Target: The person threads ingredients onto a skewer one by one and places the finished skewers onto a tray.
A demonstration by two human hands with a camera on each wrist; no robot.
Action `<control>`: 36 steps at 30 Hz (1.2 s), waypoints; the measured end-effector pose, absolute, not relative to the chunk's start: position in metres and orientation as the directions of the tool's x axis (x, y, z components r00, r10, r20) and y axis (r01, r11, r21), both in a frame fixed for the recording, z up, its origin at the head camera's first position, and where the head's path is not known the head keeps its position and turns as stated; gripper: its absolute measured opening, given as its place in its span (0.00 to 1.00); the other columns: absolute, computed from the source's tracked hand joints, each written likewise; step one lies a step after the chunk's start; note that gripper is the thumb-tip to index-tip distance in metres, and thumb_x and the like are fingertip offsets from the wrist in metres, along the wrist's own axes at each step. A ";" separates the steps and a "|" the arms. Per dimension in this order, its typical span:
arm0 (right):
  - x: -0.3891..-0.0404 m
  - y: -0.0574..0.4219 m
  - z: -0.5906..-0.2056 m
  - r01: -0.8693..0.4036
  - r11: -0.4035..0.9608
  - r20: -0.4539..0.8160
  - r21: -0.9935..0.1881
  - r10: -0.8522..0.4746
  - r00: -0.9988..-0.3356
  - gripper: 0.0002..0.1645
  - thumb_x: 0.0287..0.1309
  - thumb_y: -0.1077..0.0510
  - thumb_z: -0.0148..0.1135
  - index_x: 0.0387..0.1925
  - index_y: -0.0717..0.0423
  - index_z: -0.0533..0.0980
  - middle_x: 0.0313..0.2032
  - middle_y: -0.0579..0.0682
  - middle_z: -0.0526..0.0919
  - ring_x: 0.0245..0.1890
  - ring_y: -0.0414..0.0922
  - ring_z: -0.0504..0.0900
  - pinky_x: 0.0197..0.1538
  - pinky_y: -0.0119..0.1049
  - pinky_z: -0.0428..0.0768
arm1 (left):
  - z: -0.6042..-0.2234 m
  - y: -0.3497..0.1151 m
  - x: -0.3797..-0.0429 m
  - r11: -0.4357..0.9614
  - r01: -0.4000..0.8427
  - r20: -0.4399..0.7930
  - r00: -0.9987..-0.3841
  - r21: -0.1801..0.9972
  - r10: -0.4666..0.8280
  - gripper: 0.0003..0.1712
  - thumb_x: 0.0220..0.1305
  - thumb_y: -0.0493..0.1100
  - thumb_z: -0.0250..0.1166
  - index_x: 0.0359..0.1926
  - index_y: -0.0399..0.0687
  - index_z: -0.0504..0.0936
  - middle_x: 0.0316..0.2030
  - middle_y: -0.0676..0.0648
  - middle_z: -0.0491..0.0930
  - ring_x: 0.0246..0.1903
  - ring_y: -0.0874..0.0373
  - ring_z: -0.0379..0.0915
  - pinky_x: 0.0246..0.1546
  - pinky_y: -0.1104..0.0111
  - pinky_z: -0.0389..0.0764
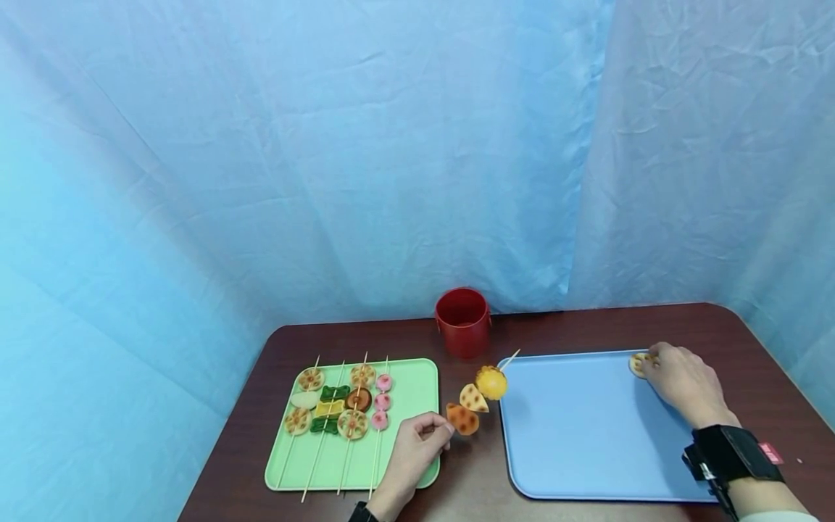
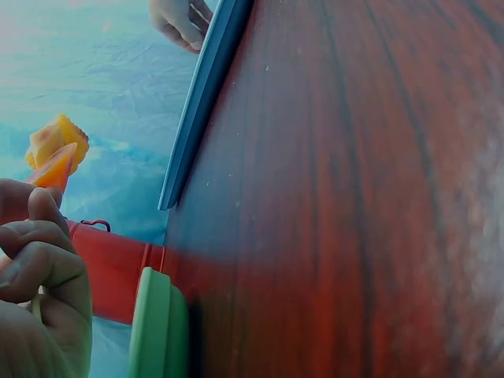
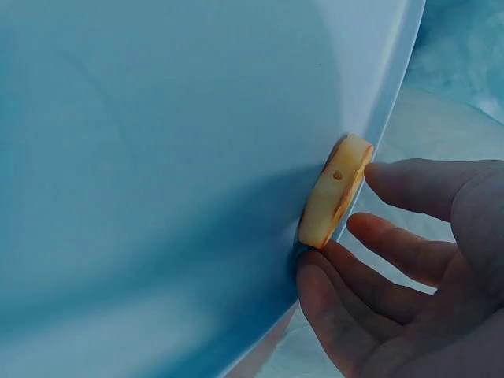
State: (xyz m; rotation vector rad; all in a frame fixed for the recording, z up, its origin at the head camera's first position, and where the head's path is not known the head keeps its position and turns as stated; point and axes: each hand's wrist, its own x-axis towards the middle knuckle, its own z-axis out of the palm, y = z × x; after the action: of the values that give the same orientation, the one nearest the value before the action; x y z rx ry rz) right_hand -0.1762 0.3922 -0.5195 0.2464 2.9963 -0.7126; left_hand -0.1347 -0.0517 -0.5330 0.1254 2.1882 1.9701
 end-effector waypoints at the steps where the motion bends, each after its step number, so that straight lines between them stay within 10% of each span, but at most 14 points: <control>1: -0.177 0.392 -0.519 0.168 0.880 -0.096 -0.444 0.140 -0.986 0.26 0.67 0.60 0.61 0.51 0.84 0.71 0.43 0.78 0.78 0.37 0.66 0.79 0.36 0.59 0.75 | -0.533 -0.052 -0.135 0.109 -0.066 -0.087 -0.978 0.992 0.190 0.08 0.64 0.37 0.68 0.32 0.34 0.87 0.19 0.53 0.78 0.17 0.67 0.68 0.20 0.78 0.64; 15: -0.173 0.394 -0.516 0.176 0.871 -0.120 -0.458 0.135 -0.983 0.34 0.62 0.56 0.69 0.52 0.86 0.71 0.44 0.78 0.74 0.46 0.71 0.67 0.44 0.66 0.69 | -0.530 -0.051 -0.133 0.103 -0.079 -0.097 -0.979 0.992 0.179 0.08 0.63 0.36 0.68 0.33 0.33 0.87 0.19 0.51 0.79 0.18 0.62 0.69 0.20 0.77 0.66; 24: -0.170 0.390 -0.516 0.186 0.856 -0.157 -0.482 0.125 -0.980 0.26 0.66 0.59 0.64 0.49 0.83 0.71 0.36 0.70 0.80 0.31 0.55 0.75 0.32 0.49 0.74 | -0.530 -0.051 -0.133 0.099 -0.088 -0.104 -0.980 0.991 0.169 0.06 0.63 0.34 0.67 0.33 0.33 0.87 0.20 0.45 0.80 0.18 0.62 0.68 0.19 0.77 0.66; 36: -0.160 0.374 -0.509 0.131 0.816 -0.065 -0.564 0.114 -0.991 0.30 0.71 0.51 0.64 0.52 0.79 0.73 0.41 0.73 0.81 0.37 0.61 0.80 0.33 0.50 0.78 | -0.528 -0.051 -0.132 0.102 -0.080 -0.097 -0.981 0.992 0.170 0.07 0.63 0.35 0.68 0.33 0.32 0.87 0.19 0.49 0.79 0.17 0.64 0.68 0.19 0.77 0.65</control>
State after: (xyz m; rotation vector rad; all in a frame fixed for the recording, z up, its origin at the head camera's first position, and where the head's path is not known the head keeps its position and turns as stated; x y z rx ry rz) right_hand -0.1600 0.3744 -0.5091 0.1998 2.9664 -0.9242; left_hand -0.1322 -0.0510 -0.5280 0.0902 2.1853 1.9861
